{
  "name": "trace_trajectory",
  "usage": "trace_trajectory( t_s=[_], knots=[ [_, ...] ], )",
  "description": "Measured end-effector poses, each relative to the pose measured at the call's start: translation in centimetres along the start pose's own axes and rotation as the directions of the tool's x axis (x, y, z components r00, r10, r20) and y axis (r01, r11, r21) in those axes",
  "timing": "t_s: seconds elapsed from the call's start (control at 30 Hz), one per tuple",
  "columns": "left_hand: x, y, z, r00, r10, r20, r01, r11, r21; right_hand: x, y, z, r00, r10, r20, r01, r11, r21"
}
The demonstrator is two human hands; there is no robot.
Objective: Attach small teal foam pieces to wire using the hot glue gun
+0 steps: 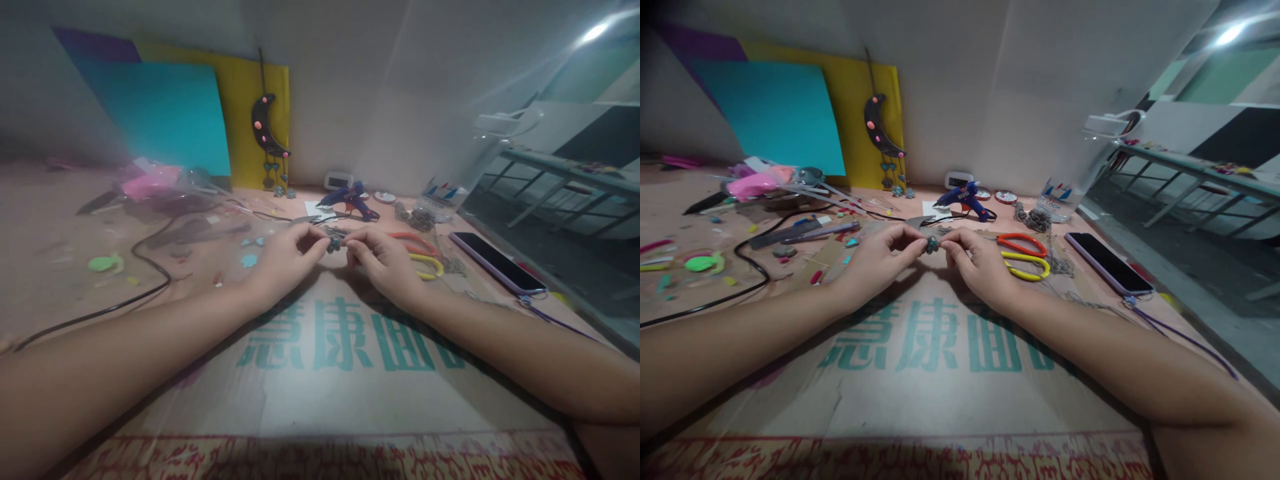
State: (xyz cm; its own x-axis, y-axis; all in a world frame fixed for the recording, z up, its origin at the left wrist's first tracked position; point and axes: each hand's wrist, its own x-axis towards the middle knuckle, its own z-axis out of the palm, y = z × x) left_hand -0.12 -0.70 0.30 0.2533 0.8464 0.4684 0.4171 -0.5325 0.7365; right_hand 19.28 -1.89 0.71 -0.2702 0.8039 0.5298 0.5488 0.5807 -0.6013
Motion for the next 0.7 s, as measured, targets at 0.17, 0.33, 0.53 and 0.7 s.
trace_trajectory(
  t_s=[0.17, 0.33, 0.53, 0.7],
  knots=[
    [0.00, 0.03, 0.04, 1.000, 0.004, 0.009, -0.004, 1.000, -0.012, -0.30, 0.18, 0.24, 0.999, -0.011, 0.033, 0.006, 0.989, 0.146],
    [-0.07, 0.21, 0.04, 1.000, 0.023, 0.016, -0.023, 1.000, -0.013, -0.25, 0.03, 0.16, 0.997, -0.013, 0.081, 0.011, 0.999, 0.034],
    [-0.12, -0.12, 0.14, 0.994, 0.106, 0.027, -0.106, 0.994, -0.004, -0.06, -0.22, 0.09, 0.992, 0.071, 0.102, -0.079, 0.994, 0.079],
    [-0.04, -0.32, 0.24, 0.994, 0.110, 0.009, -0.111, 0.993, 0.028, -0.09, -0.18, 0.38, 0.985, 0.120, 0.124, -0.142, 0.972, 0.187]
  ],
)
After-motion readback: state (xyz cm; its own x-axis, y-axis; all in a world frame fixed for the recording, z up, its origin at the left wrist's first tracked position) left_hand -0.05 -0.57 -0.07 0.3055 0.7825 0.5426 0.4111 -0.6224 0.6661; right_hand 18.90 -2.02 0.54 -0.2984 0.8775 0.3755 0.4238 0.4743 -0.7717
